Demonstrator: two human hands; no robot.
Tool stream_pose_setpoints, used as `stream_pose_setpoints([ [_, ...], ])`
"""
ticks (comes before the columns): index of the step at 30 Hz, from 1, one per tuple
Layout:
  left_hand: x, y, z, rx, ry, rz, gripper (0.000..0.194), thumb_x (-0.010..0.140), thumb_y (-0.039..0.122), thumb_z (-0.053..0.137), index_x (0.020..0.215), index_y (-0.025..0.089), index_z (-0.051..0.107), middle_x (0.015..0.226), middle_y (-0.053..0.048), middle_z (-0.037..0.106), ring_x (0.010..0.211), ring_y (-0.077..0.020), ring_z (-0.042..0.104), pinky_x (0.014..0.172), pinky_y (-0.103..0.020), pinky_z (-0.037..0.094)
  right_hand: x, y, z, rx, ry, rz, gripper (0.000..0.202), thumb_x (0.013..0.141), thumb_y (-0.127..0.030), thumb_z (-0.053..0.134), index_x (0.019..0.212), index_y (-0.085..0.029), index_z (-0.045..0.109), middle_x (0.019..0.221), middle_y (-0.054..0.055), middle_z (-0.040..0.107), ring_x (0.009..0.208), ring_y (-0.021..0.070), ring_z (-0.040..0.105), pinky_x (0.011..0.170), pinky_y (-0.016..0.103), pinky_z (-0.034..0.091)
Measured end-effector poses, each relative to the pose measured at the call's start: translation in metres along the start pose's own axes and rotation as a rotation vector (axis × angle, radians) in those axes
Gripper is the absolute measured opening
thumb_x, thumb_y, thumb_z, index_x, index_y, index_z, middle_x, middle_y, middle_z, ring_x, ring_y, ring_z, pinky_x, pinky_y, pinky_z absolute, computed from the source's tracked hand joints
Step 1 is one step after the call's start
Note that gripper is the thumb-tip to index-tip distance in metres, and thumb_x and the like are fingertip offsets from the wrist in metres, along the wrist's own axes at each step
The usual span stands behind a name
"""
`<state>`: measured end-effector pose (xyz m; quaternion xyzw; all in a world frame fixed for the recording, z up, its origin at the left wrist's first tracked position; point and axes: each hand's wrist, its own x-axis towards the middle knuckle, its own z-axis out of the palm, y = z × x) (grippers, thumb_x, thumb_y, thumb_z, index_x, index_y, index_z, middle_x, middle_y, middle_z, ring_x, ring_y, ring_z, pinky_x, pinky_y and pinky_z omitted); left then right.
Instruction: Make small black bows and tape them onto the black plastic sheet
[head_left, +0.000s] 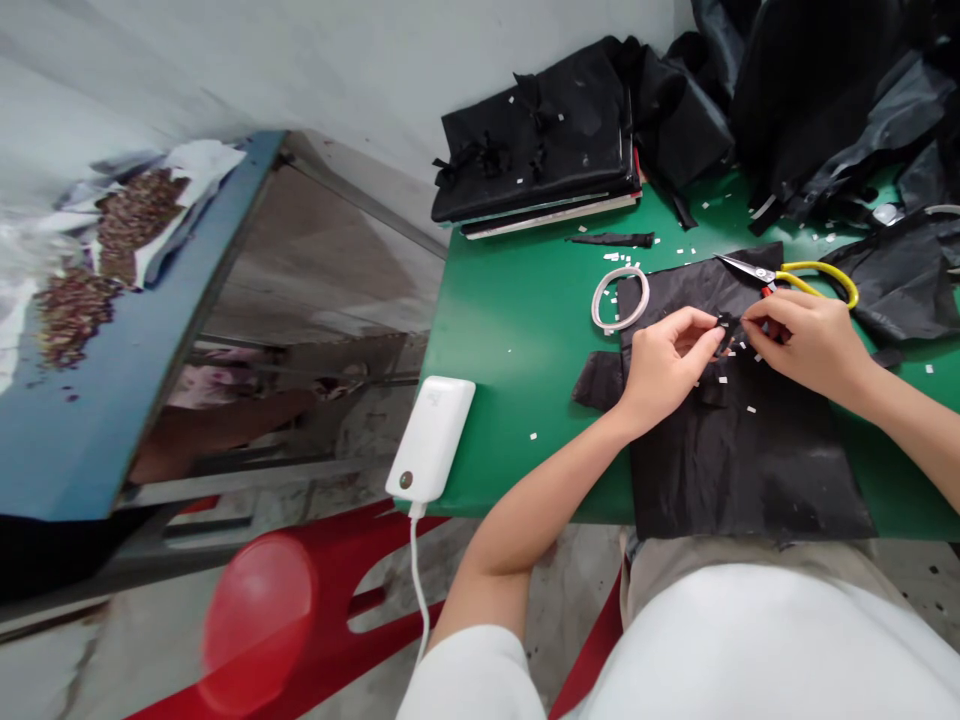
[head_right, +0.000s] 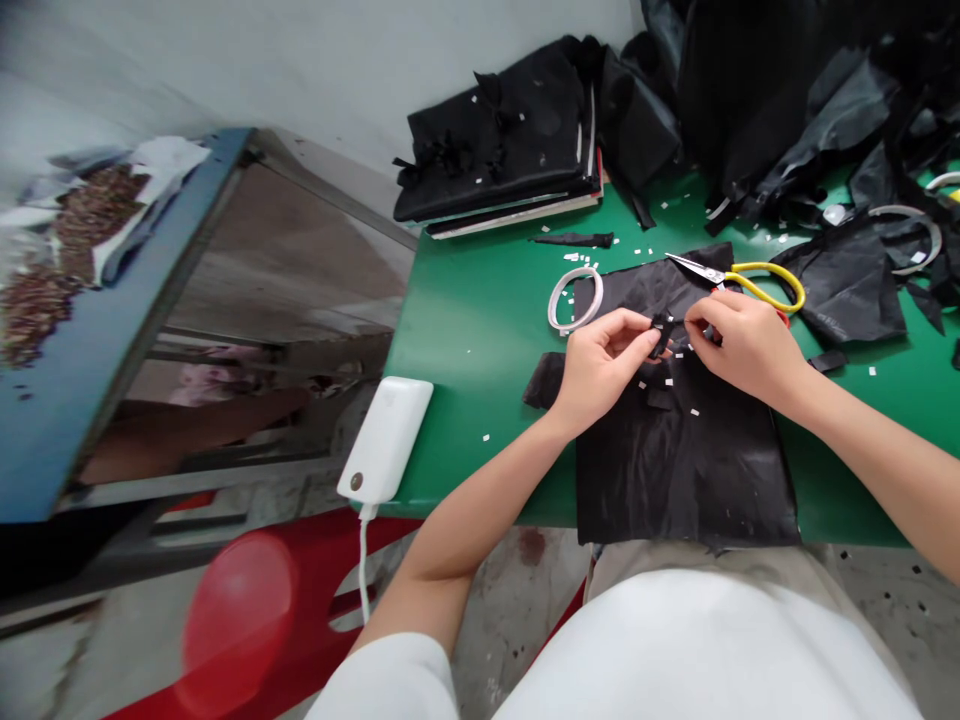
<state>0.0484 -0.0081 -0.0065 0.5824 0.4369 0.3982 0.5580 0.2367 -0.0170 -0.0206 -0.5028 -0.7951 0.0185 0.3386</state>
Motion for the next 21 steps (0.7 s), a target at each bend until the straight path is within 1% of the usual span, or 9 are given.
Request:
stream_pose_setpoints([
  [2, 0.001, 0.001, -0.001, -0.053, 0.029, 0.010, 0.007, 0.080, 0.022, 0.065, 0.080, 0.016, 0.062, 0.073, 0.002, 0.069, 0.069, -0.0106, 0.072, 0.066, -0.020, 0.060, -0.002, 0.000, 0.001, -0.043, -0.011, -0.019, 0.014, 0.086, -0.018, 0.056, 0.094, -0.017, 0.068, 0.077, 0.006, 0.069, 0.066, 0.0165, 0.061, 0.062, 0.029, 0.050],
  [4, 0.003, 0.002, -0.002, -0.102, 0.052, 0.018, 0.008, 0.080, 0.023, 0.065, 0.082, 0.016, 0.061, 0.075, 0.001, 0.070, 0.068, -0.0105, 0.072, 0.066, -0.019, 0.060, -0.003, 0.001, 0.001, -0.081, -0.020, -0.067, 0.017, 0.089, -0.019, 0.054, 0.097, -0.017, 0.069, 0.081, 0.007, 0.071, 0.073, 0.0191, 0.063, 0.068, 0.031, 0.051],
  [6, 0.004, 0.002, -0.003, -0.133, 0.078, 0.027, 0.009, 0.081, 0.024, 0.065, 0.083, 0.016, 0.061, 0.078, 0.000, 0.071, 0.067, -0.0104, 0.072, 0.064, -0.019, 0.060, -0.004, 0.001, 0.000, -0.124, 0.015, -0.074, 0.015, 0.090, -0.022, 0.056, 0.087, -0.020, 0.070, 0.076, 0.005, 0.072, 0.072, 0.0194, 0.063, 0.066, 0.031, 0.049],
  [8, 0.005, 0.003, -0.005, -0.143, 0.095, 0.046, 0.010, 0.082, 0.024, 0.065, 0.084, 0.016, 0.061, 0.081, -0.001, 0.072, 0.067, -0.0107, 0.072, 0.064, -0.020, 0.060, -0.003, 0.000, -0.002, -0.142, 0.075, -0.034, 0.020, 0.090, -0.029, 0.060, 0.072, -0.021, 0.067, 0.067, 0.004, 0.069, 0.067, 0.0181, 0.060, 0.060, 0.030, 0.046],
  [10, 0.007, 0.003, -0.006, -0.137, 0.094, 0.062, 0.009, 0.083, 0.025, 0.064, 0.086, 0.016, 0.062, 0.082, -0.002, 0.073, 0.068, -0.0115, 0.073, 0.065, -0.021, 0.060, -0.002, -0.004, -0.004, -0.092, 0.068, -0.038, 0.027, 0.088, -0.033, 0.062, 0.065, -0.021, 0.063, 0.061, 0.003, 0.064, 0.064, 0.0167, 0.055, 0.059, 0.029, 0.043],
  [13, 0.008, 0.002, -0.009, -0.123, 0.088, 0.070, 0.008, 0.084, 0.024, 0.063, 0.087, 0.017, 0.062, 0.084, -0.002, 0.075, 0.072, -0.0129, 0.073, 0.067, -0.023, 0.061, -0.002, -0.012, -0.004, 0.088, -0.078, -0.148, 0.026, 0.087, -0.038, 0.063, 0.069, -0.020, 0.062, 0.065, 0.003, 0.063, 0.064, 0.0157, 0.048, 0.065, 0.030, 0.044],
  [15, 0.009, 0.002, -0.009, -0.113, 0.092, 0.065, 0.008, 0.085, 0.024, 0.062, 0.088, 0.017, 0.061, 0.085, -0.002, 0.075, 0.075, -0.0135, 0.074, 0.069, -0.024, 0.061, -0.004, -0.019, -0.002, 0.154, -0.200, -0.177, 0.025, 0.086, -0.041, 0.065, 0.075, -0.019, 0.064, 0.071, 0.004, 0.063, 0.068, 0.0167, 0.049, 0.066, 0.030, 0.045],
  [18, 0.009, 0.003, -0.009, -0.085, 0.096, 0.041, 0.008, 0.086, 0.024, 0.060, 0.089, 0.017, 0.059, 0.087, -0.002, 0.074, 0.076, -0.0127, 0.073, 0.069, -0.023, 0.060, -0.008, -0.027, 0.001, 0.115, -0.308, -0.193, 0.023, 0.082, -0.040, 0.068, 0.077, -0.018, 0.063, 0.077, 0.006, 0.060, 0.073, 0.0189, 0.048, 0.066, 0.031, 0.044],
  [21, 0.008, 0.004, -0.009, -0.055, 0.090, 0.023, 0.006, 0.087, 0.023, 0.059, 0.089, 0.018, 0.057, 0.087, -0.001, 0.073, 0.074, -0.0112, 0.072, 0.067, -0.021, 0.059, -0.009, -0.029, 0.002, 0.102, -0.358, -0.235, 0.018, 0.082, -0.035, 0.067, 0.077, -0.018, 0.062, 0.079, 0.007, 0.060, 0.074, 0.0196, 0.047, 0.068, 0.032, 0.045],
])
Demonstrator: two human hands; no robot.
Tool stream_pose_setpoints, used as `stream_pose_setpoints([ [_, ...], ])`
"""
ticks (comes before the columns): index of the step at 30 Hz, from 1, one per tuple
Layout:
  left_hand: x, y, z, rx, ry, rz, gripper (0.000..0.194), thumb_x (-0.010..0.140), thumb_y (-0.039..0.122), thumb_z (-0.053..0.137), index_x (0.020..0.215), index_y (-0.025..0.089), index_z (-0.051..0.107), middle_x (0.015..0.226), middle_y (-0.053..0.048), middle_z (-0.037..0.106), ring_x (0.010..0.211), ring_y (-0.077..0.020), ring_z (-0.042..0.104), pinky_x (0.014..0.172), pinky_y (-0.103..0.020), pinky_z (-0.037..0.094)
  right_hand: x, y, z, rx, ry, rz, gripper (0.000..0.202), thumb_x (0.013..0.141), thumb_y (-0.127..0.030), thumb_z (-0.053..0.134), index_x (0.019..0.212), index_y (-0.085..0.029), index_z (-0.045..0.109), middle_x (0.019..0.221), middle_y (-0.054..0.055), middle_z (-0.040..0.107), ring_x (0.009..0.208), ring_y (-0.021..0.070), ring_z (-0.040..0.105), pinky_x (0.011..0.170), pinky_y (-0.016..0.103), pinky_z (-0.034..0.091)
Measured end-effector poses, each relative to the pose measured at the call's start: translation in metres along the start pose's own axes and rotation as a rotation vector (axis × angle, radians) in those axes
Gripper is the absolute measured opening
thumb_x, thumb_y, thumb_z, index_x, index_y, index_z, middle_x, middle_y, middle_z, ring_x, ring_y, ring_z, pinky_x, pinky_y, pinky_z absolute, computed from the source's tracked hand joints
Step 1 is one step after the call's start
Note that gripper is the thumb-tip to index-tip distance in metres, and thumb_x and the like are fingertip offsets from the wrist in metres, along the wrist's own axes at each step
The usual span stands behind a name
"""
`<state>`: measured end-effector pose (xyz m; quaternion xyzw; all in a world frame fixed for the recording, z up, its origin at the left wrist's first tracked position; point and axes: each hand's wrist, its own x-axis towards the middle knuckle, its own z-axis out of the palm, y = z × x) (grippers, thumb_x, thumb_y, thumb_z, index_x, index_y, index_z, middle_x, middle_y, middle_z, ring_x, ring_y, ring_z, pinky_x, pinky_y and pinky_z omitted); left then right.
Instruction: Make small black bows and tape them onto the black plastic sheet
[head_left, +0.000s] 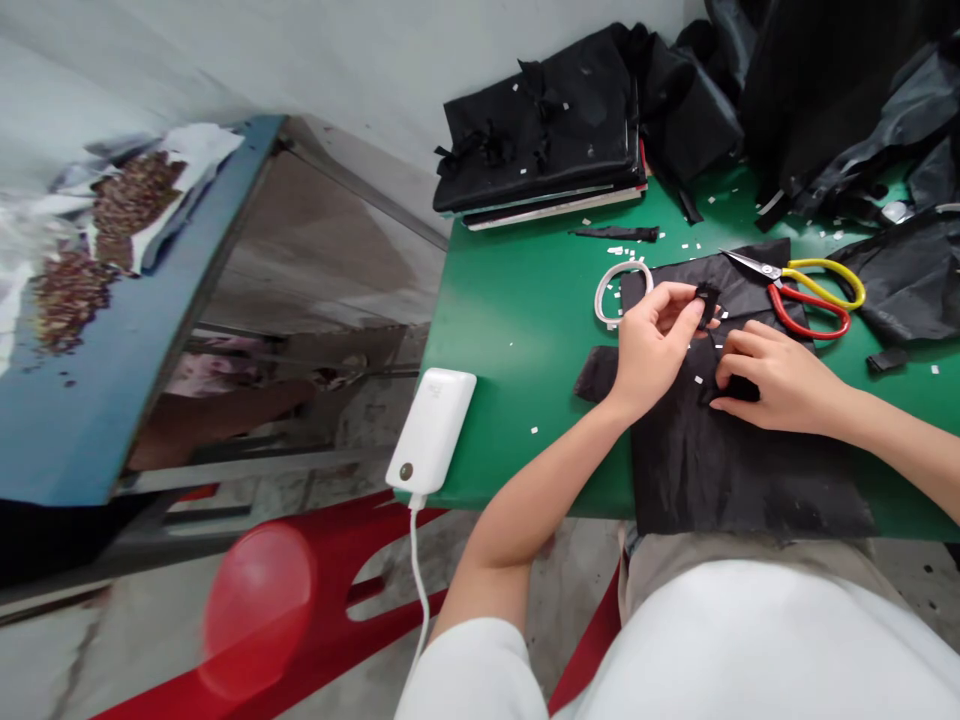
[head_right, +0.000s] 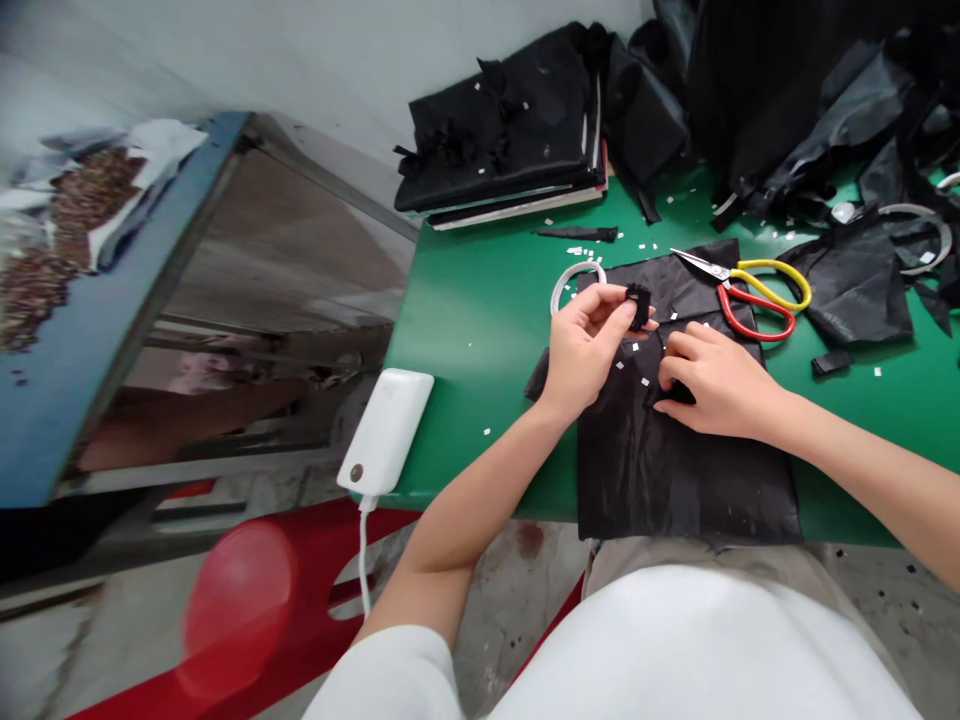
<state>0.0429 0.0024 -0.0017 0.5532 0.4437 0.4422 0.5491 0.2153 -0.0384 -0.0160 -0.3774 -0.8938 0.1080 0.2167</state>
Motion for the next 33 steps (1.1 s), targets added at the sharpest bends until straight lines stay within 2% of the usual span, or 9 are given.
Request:
stream_pose_setpoints([
  [6, 0.000, 0.001, 0.000, 0.024, -0.019, -0.023, 0.004, 0.088, 0.021, 0.057, 0.088, 0.017, 0.056, 0.087, -0.001, 0.071, 0.067, -0.0091, 0.071, 0.063, -0.019, 0.058, 0.001, 0.002, -0.001, 0.148, 0.012, -0.010, 0.014, 0.087, -0.029, 0.063, 0.078, -0.019, 0.060, 0.075, 0.004, 0.063, 0.069, 0.0162, 0.055, 0.061, 0.027, 0.046],
  [12, 0.000, 0.002, 0.001, 0.060, -0.016, -0.086, 0.004, 0.088, 0.019, 0.057, 0.089, 0.016, 0.055, 0.089, -0.001, 0.068, 0.062, -0.0081, 0.070, 0.054, -0.014, 0.055, 0.001, 0.003, -0.008, 0.267, 0.136, 0.088, 0.003, 0.087, -0.020, 0.062, 0.084, -0.021, 0.063, 0.066, -0.004, 0.068, 0.053, 0.0084, 0.061, 0.051, 0.018, 0.045],
  [16, -0.001, 0.002, 0.001, 0.057, -0.064, -0.100, 0.004, 0.088, 0.019, 0.055, 0.090, 0.015, 0.056, 0.091, -0.002, 0.067, 0.057, -0.0058, 0.067, 0.057, -0.016, 0.059, 0.004, 0.005, -0.016, 0.270, 0.205, 0.099, 0.011, 0.089, -0.017, 0.058, 0.087, -0.023, 0.067, 0.075, -0.002, 0.073, 0.063, 0.0110, 0.068, 0.058, 0.020, 0.052],
  [19, -0.002, 0.002, 0.002, 0.121, -0.083, -0.069, 0.004, 0.086, 0.018, 0.057, 0.088, 0.015, 0.059, 0.087, -0.001, 0.068, 0.060, -0.0057, 0.067, 0.054, -0.012, 0.055, 0.006, 0.005, -0.020, 0.301, 0.239, 0.113, 0.015, 0.091, -0.020, 0.056, 0.088, -0.024, 0.070, 0.083, 0.001, 0.075, 0.067, 0.0125, 0.069, 0.064, 0.024, 0.056],
  [21, -0.003, 0.001, 0.002, 0.127, -0.108, -0.068, 0.004, 0.085, 0.018, 0.058, 0.087, 0.015, 0.061, 0.085, -0.001, 0.067, 0.062, -0.0070, 0.067, 0.052, -0.012, 0.055, 0.007, 0.005, -0.023, 0.301, 0.255, 0.116, 0.016, 0.092, -0.021, 0.055, 0.089, -0.025, 0.070, 0.083, 0.002, 0.074, 0.066, 0.0122, 0.068, 0.063, 0.024, 0.056],
  [25, -0.006, 0.000, 0.004, 0.010, -0.181, -0.127, 0.005, 0.085, 0.019, 0.058, 0.088, 0.015, 0.059, 0.085, 0.000, 0.065, 0.061, -0.0099, 0.069, 0.057, -0.021, 0.062, 0.006, 0.006, -0.024, 0.232, 0.302, 0.112, 0.015, 0.093, -0.020, 0.054, 0.091, -0.022, 0.069, 0.083, 0.003, 0.072, 0.060, 0.0104, 0.065, 0.056, 0.022, 0.054],
  [30, -0.007, -0.003, 0.005, 0.022, -0.175, -0.095, 0.005, 0.085, 0.019, 0.058, 0.089, 0.016, 0.060, 0.085, 0.000, 0.065, 0.065, -0.0096, 0.070, 0.062, -0.022, 0.064, 0.005, 0.007, -0.020, 0.158, 0.312, 0.165, 0.013, 0.090, -0.018, 0.056, 0.093, -0.024, 0.068, 0.083, 0.003, 0.072, 0.062, 0.0126, 0.065, 0.058, 0.025, 0.055],
  [33, -0.006, -0.006, 0.004, 0.049, -0.164, -0.077, 0.006, 0.084, 0.019, 0.058, 0.088, 0.015, 0.061, 0.083, 0.000, 0.064, 0.067, -0.0095, 0.068, 0.061, -0.022, 0.064, 0.005, 0.007, -0.018, 0.150, 0.329, 0.147, 0.013, 0.087, -0.016, 0.059, 0.093, -0.024, 0.067, 0.083, 0.002, 0.072, 0.066, 0.0133, 0.066, 0.061, 0.026, 0.056],
])
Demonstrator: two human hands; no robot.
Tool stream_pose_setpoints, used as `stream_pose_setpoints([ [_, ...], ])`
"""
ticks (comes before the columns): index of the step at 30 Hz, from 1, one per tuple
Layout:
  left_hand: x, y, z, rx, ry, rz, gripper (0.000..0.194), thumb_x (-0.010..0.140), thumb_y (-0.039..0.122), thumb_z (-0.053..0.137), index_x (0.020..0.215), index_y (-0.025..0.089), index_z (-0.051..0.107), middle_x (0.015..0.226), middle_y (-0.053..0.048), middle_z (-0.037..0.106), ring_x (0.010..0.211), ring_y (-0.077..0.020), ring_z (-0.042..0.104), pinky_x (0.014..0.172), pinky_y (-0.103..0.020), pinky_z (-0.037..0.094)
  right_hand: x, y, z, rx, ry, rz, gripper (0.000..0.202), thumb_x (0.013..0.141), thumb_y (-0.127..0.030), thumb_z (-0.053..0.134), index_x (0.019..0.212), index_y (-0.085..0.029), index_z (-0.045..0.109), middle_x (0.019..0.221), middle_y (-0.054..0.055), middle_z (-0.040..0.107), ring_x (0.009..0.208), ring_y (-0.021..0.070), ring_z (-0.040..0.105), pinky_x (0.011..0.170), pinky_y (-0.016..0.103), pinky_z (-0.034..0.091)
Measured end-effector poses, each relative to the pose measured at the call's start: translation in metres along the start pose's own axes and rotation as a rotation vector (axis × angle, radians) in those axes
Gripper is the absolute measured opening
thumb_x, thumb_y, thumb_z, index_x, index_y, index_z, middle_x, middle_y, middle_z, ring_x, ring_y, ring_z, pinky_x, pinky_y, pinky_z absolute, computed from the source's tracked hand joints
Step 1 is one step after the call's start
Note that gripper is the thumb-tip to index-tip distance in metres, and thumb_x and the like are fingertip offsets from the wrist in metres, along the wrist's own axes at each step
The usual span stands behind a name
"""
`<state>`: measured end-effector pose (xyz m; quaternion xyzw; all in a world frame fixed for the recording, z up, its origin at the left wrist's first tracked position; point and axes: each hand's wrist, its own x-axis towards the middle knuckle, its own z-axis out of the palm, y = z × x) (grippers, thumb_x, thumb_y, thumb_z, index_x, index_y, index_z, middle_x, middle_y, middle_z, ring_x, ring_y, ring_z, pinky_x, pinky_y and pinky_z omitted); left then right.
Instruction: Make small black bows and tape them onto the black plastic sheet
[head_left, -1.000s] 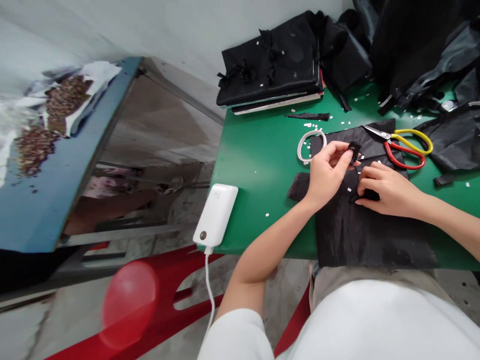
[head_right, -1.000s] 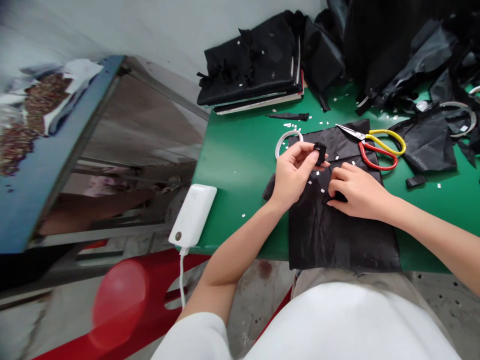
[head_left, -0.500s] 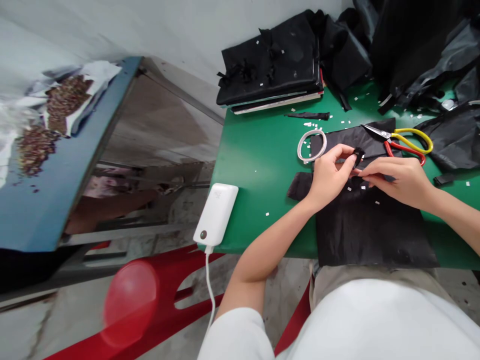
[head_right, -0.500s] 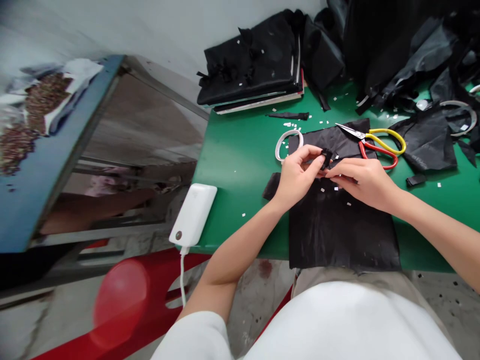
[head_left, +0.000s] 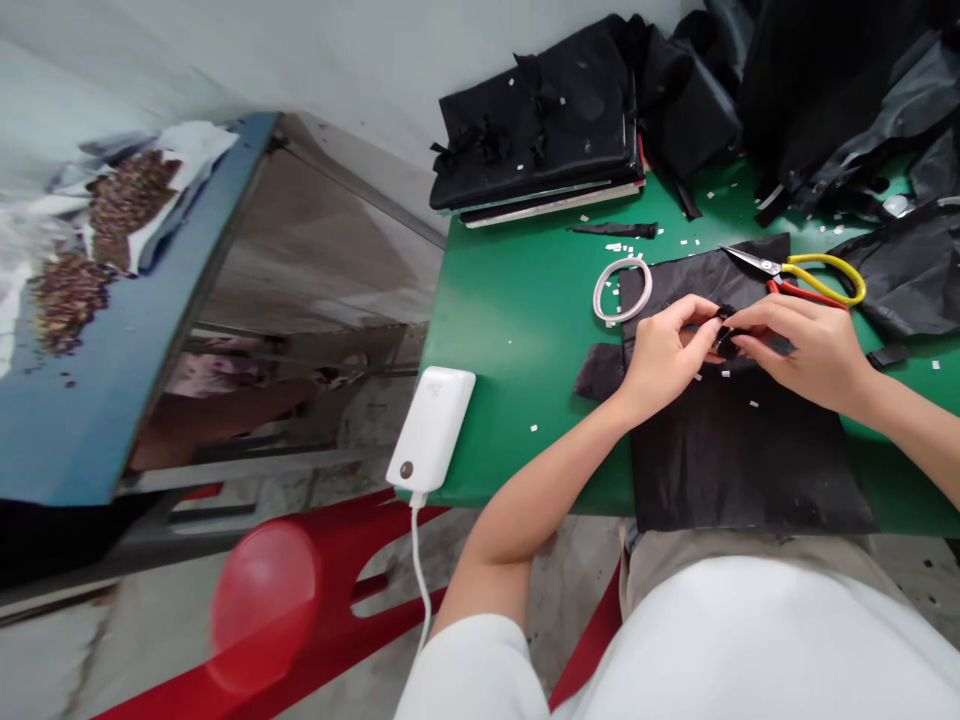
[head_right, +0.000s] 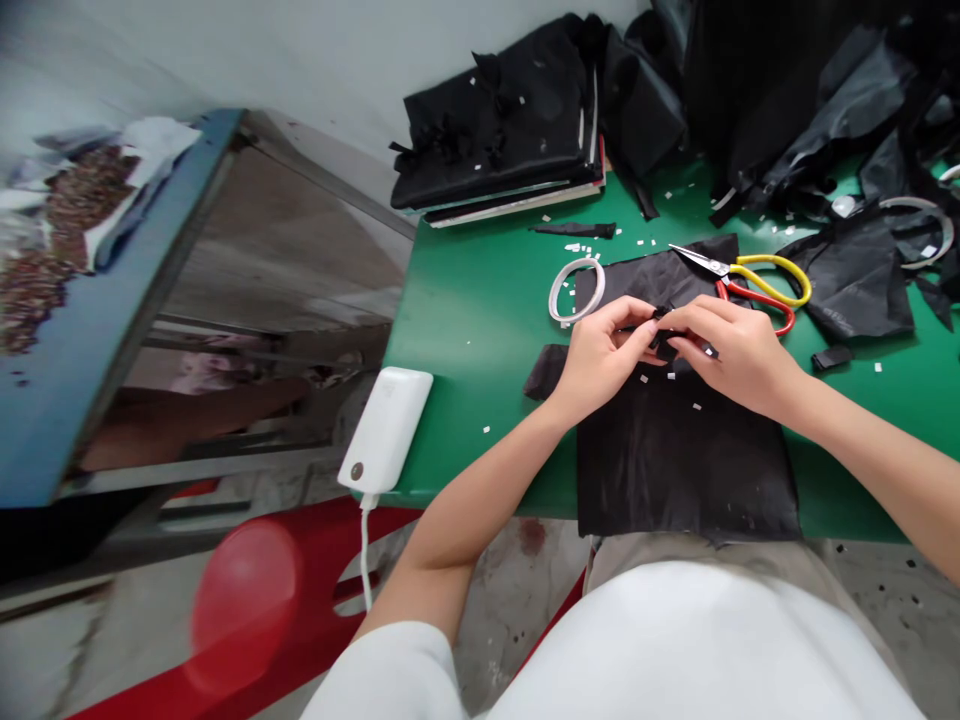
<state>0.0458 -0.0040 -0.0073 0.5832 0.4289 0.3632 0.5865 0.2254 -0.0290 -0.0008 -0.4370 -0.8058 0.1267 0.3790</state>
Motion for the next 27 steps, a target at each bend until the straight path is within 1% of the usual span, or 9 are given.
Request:
stream_pose_setpoints([
  [4, 0.0024, -0.0017, -0.0016, 0.053, 0.016, 0.001, 0.007, 0.083, 0.019, 0.059, 0.089, 0.015, 0.061, 0.083, -0.001, 0.067, 0.070, -0.0104, 0.068, 0.058, -0.019, 0.061, 0.0011, -0.0033, -0.0011, 0.086, 0.002, -0.026, 0.013, 0.086, -0.015, 0.059, 0.093, -0.023, 0.066, 0.083, 0.001, 0.073, 0.068, 0.0122, 0.067, 0.065, 0.025, 0.057],
  [6, 0.0027, -0.0019, -0.0016, 0.105, 0.033, 0.036, 0.007, 0.082, 0.017, 0.061, 0.088, 0.014, 0.062, 0.083, -0.002, 0.069, 0.073, -0.0103, 0.069, 0.060, -0.016, 0.059, 0.0013, -0.0052, -0.0017, 0.176, 0.009, 0.025, 0.009, 0.085, -0.018, 0.062, 0.091, -0.023, 0.067, 0.082, 0.000, 0.074, 0.067, 0.0118, 0.068, 0.064, 0.024, 0.058],
  [9, 0.0015, -0.0016, -0.0006, 0.119, 0.030, 0.055, 0.007, 0.081, 0.018, 0.062, 0.087, 0.014, 0.064, 0.082, -0.002, 0.071, 0.075, -0.0104, 0.070, 0.062, -0.016, 0.058, 0.0006, -0.0052, -0.0006, 0.280, 0.060, 0.163, 0.006, 0.081, -0.022, 0.068, 0.088, -0.022, 0.068, 0.081, 0.000, 0.074, 0.067, 0.0134, 0.069, 0.063, 0.025, 0.060],
  [12, -0.0007, -0.0008, 0.0008, 0.057, 0.009, 0.015, 0.008, 0.082, 0.020, 0.062, 0.088, 0.015, 0.063, 0.081, -0.002, 0.071, 0.072, -0.0108, 0.070, 0.061, -0.019, 0.061, -0.0005, -0.0015, 0.0016, 0.238, 0.105, 0.234, 0.005, 0.080, -0.022, 0.071, 0.084, -0.022, 0.070, 0.078, 0.000, 0.074, 0.064, 0.0147, 0.069, 0.060, 0.027, 0.060],
  [18, -0.0029, 0.0021, 0.0023, 0.029, 0.020, -0.005, 0.008, 0.080, 0.018, 0.062, 0.087, 0.014, 0.064, 0.079, -0.002, 0.071, 0.069, -0.0098, 0.069, 0.060, -0.018, 0.061, -0.0008, 0.0018, 0.0031, 0.126, 0.123, 0.212, 0.003, 0.080, -0.022, 0.072, 0.079, -0.024, 0.071, 0.072, -0.001, 0.073, 0.059, 0.0142, 0.067, 0.054, 0.027, 0.057],
  [22, -0.0037, 0.0036, 0.0033, 0.021, 0.016, -0.026, 0.008, 0.081, 0.018, 0.062, 0.087, 0.013, 0.064, 0.081, -0.003, 0.073, 0.071, -0.0110, 0.071, 0.062, -0.020, 0.062, -0.0006, 0.0000, 0.0038, 0.118, 0.135, 0.225, 0.003, 0.079, -0.020, 0.071, 0.077, -0.023, 0.071, 0.069, -0.001, 0.073, 0.056, 0.0133, 0.065, 0.053, 0.026, 0.055],
  [27, -0.0043, 0.0026, 0.0034, 0.019, 0.007, -0.017, 0.008, 0.082, 0.018, 0.061, 0.088, 0.013, 0.064, 0.081, -0.004, 0.073, 0.071, -0.0114, 0.072, 0.064, -0.020, 0.062, -0.0016, 0.0010, 0.0048, 0.130, 0.134, 0.241, 0.003, 0.079, -0.020, 0.071, 0.077, -0.023, 0.071, 0.070, -0.001, 0.073, 0.056, 0.0135, 0.065, 0.053, 0.026, 0.056],
])
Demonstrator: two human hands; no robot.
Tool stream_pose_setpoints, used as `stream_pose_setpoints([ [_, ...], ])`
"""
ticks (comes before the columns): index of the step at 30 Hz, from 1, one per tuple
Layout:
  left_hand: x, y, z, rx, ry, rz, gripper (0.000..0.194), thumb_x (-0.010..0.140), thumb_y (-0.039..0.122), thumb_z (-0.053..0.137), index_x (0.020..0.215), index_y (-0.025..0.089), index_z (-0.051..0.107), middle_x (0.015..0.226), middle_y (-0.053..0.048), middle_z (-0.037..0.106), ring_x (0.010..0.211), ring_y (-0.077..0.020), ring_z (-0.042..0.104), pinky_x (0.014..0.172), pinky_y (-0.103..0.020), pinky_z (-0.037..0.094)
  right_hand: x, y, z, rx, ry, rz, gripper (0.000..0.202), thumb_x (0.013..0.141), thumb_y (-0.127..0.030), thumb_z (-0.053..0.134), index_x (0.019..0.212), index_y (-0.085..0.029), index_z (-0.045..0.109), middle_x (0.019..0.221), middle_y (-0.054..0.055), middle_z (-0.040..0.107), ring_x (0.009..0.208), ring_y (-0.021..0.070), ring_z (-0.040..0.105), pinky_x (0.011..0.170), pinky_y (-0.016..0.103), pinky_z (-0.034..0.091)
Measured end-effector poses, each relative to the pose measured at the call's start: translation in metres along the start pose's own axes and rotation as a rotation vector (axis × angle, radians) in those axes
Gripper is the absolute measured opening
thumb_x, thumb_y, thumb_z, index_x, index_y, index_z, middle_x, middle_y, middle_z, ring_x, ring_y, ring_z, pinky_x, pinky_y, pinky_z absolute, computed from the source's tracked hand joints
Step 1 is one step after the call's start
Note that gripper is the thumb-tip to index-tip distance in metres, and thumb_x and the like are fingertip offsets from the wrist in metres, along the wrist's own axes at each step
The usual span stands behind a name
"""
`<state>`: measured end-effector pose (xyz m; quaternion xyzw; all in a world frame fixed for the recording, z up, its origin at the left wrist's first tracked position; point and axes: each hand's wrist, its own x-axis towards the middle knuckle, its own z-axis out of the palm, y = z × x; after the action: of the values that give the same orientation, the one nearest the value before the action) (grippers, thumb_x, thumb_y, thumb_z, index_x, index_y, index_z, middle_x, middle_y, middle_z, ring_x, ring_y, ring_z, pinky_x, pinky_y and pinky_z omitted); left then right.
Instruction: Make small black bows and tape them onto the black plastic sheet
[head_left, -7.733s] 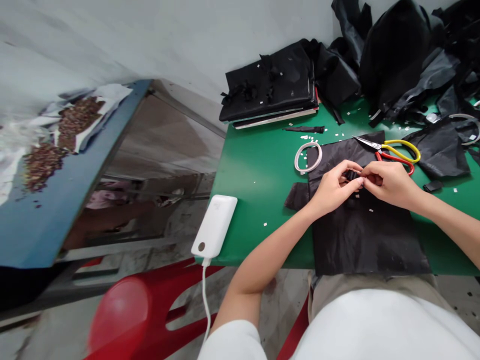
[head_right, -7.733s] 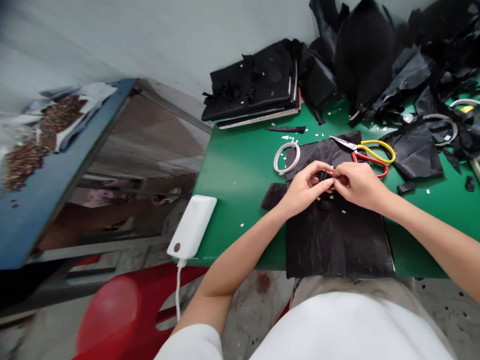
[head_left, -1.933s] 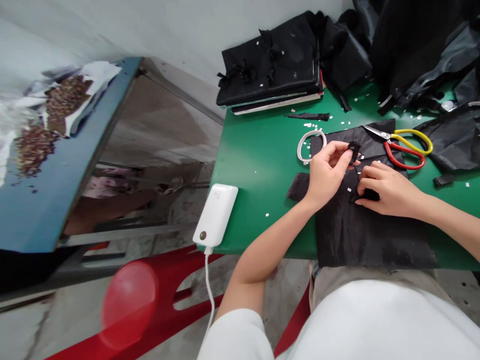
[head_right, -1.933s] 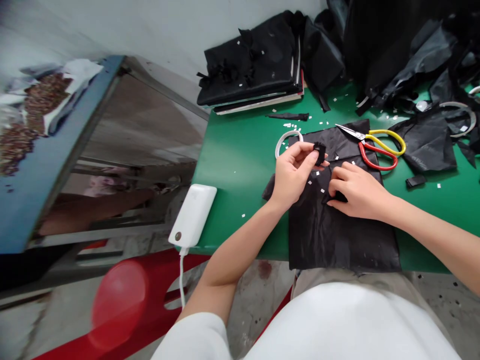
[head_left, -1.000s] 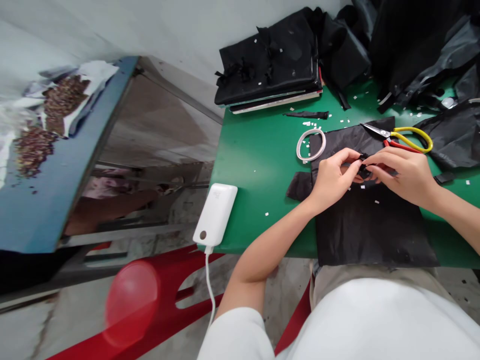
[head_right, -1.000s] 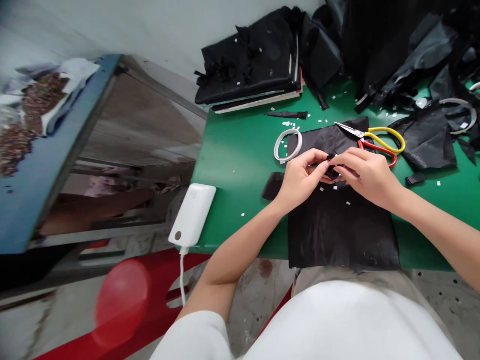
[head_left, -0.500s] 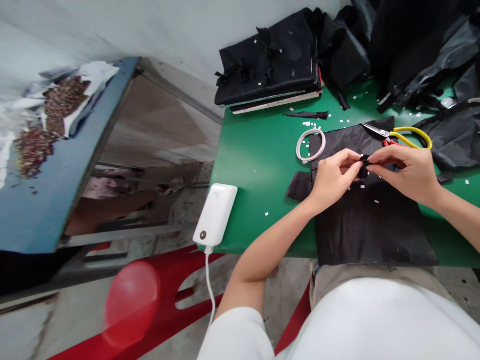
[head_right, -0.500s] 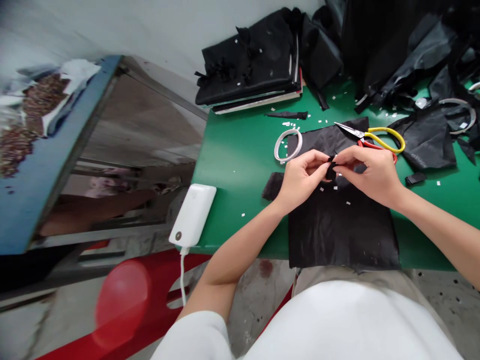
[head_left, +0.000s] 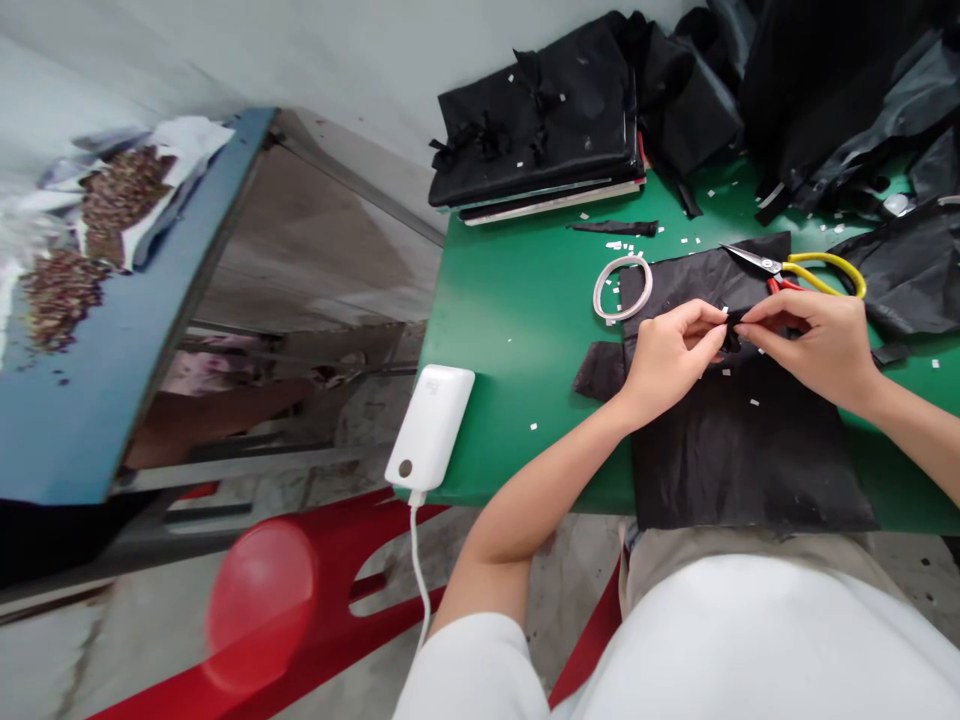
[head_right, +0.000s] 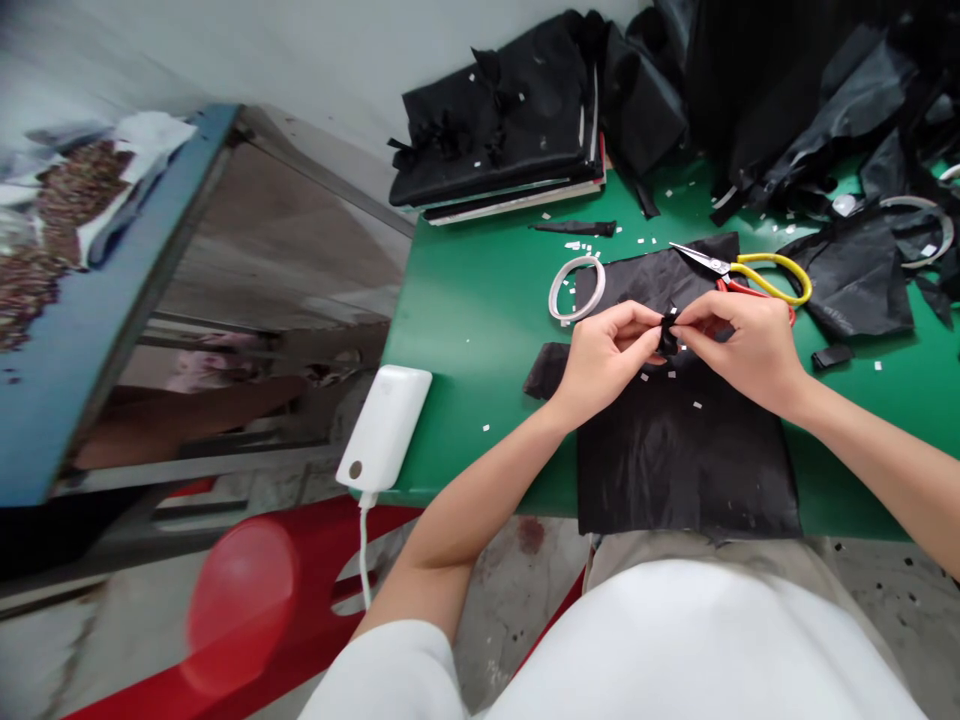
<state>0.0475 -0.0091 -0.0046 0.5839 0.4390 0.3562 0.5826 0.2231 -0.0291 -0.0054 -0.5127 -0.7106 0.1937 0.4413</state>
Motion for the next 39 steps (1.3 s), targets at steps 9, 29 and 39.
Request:
stream_pose_setpoints([
  [9, 0.001, -0.003, 0.000, 0.049, -0.005, 0.038, 0.011, 0.082, 0.019, 0.062, 0.090, 0.012, 0.065, 0.083, -0.005, 0.075, 0.074, -0.0123, 0.073, 0.065, -0.020, 0.062, 0.001, -0.001, -0.001, -0.004, -0.015, 0.025, 0.003, 0.078, -0.021, 0.070, 0.076, -0.022, 0.071, 0.070, -0.001, 0.073, 0.057, 0.0133, 0.066, 0.054, 0.025, 0.056],
  [29, 0.001, -0.004, -0.005, 0.417, -0.047, 0.305, 0.014, 0.088, 0.013, 0.056, 0.096, 0.013, 0.068, 0.089, -0.005, 0.076, 0.078, -0.0122, 0.072, 0.075, -0.021, 0.057, 0.002, 0.008, 0.000, -0.133, -0.072, -0.110, 0.004, 0.080, -0.021, 0.065, 0.081, -0.021, 0.062, 0.065, -0.002, 0.064, 0.055, 0.0122, 0.060, 0.053, 0.024, 0.049],
  [39, 0.004, -0.005, -0.009, 0.488, -0.159, 0.366, 0.031, 0.080, -0.004, 0.049, 0.104, 0.015, 0.060, 0.101, -0.004, 0.073, 0.094, -0.0122, 0.071, 0.085, -0.022, 0.056, 0.004, 0.003, -0.005, -0.084, -0.146, -0.045, 0.018, 0.078, -0.015, 0.066, 0.066, -0.020, 0.054, 0.054, -0.005, 0.050, 0.048, 0.0076, 0.043, 0.046, 0.022, 0.032],
])
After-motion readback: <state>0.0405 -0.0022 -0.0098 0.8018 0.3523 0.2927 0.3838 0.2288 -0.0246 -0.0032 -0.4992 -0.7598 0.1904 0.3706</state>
